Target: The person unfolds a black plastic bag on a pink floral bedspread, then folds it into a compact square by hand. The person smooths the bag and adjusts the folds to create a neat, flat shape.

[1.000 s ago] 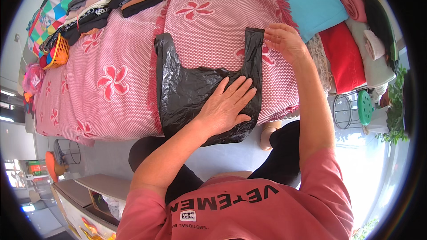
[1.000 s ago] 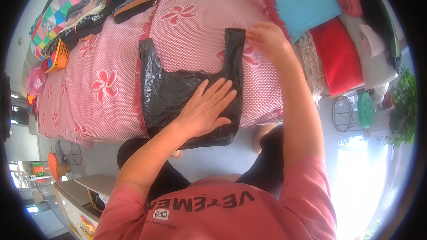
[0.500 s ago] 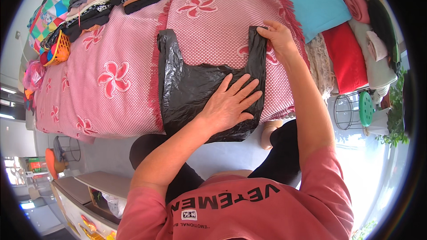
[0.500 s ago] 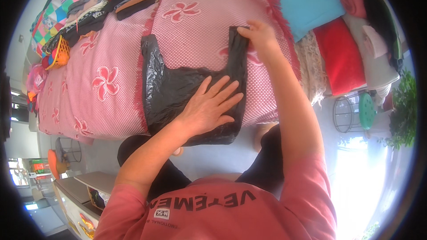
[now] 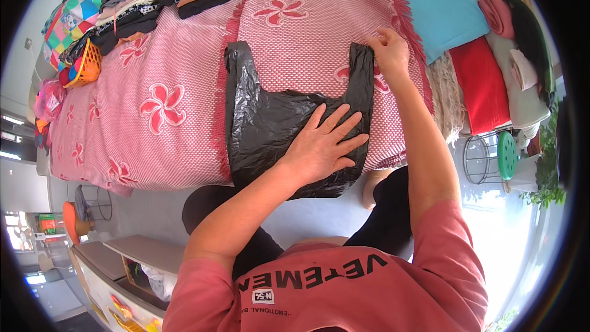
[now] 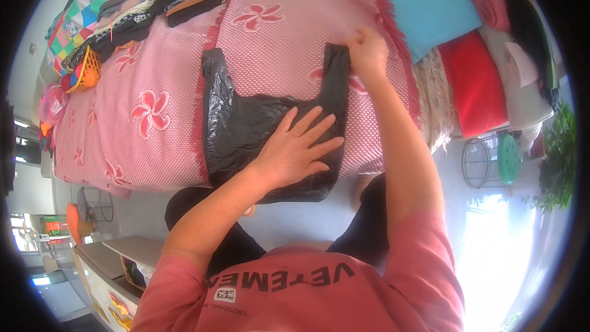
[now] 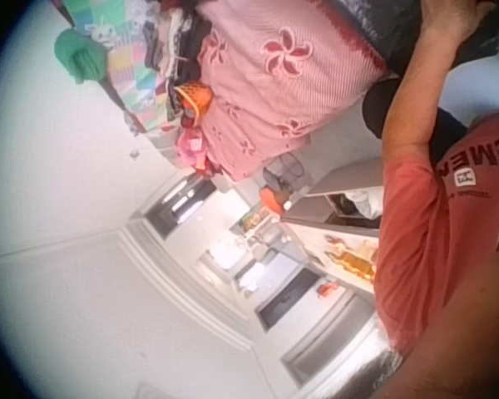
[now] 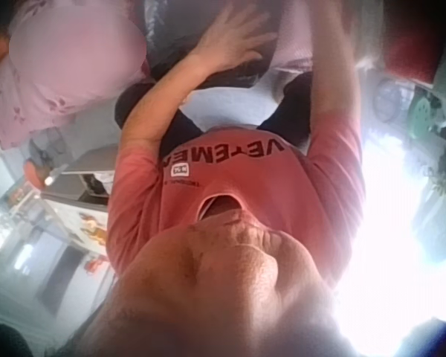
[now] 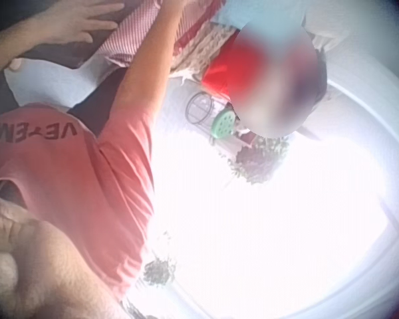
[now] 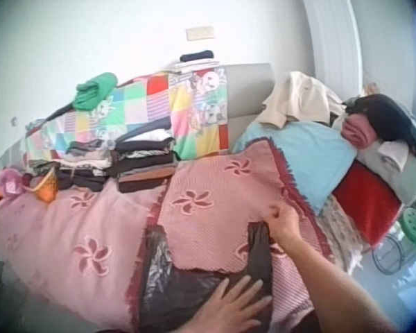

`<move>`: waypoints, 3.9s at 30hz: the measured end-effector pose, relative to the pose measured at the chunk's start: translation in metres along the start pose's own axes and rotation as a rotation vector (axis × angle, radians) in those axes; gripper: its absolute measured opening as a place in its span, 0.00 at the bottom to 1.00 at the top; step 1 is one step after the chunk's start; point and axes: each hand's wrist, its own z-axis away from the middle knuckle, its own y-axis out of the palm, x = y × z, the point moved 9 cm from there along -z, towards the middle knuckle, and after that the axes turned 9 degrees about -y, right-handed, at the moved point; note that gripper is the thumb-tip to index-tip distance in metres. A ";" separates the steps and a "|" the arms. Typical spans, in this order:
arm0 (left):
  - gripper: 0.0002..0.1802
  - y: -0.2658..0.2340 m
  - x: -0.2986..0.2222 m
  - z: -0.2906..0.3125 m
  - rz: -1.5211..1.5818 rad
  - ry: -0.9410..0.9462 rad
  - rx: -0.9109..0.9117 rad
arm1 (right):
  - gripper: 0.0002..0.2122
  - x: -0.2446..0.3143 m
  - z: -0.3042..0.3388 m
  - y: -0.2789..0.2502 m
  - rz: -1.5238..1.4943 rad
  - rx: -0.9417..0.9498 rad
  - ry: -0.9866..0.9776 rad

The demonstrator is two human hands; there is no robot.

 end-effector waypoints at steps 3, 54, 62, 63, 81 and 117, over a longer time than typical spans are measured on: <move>0.33 0.000 0.002 0.002 -0.012 -0.005 -0.002 | 0.26 0.070 0.024 -0.011 0.184 -0.042 -0.234; 0.31 0.009 0.004 0.003 -0.041 -0.014 0.003 | 0.37 0.103 0.122 0.051 0.465 0.366 -0.402; 0.31 0.003 0.005 0.004 -0.034 -0.033 0.026 | 0.38 0.072 0.064 0.076 0.629 0.242 -0.494; 0.31 0.003 0.005 0.005 -0.032 -0.038 0.028 | 0.38 0.056 0.054 0.077 0.615 0.241 -0.487; 0.37 0.003 0.005 0.011 0.065 -0.015 -0.097 | 0.34 0.186 0.073 -0.003 0.767 -0.109 -0.577; 0.36 0.003 0.006 0.007 -0.002 -0.047 0.010 | 0.31 0.015 -0.034 0.035 0.352 0.339 -0.253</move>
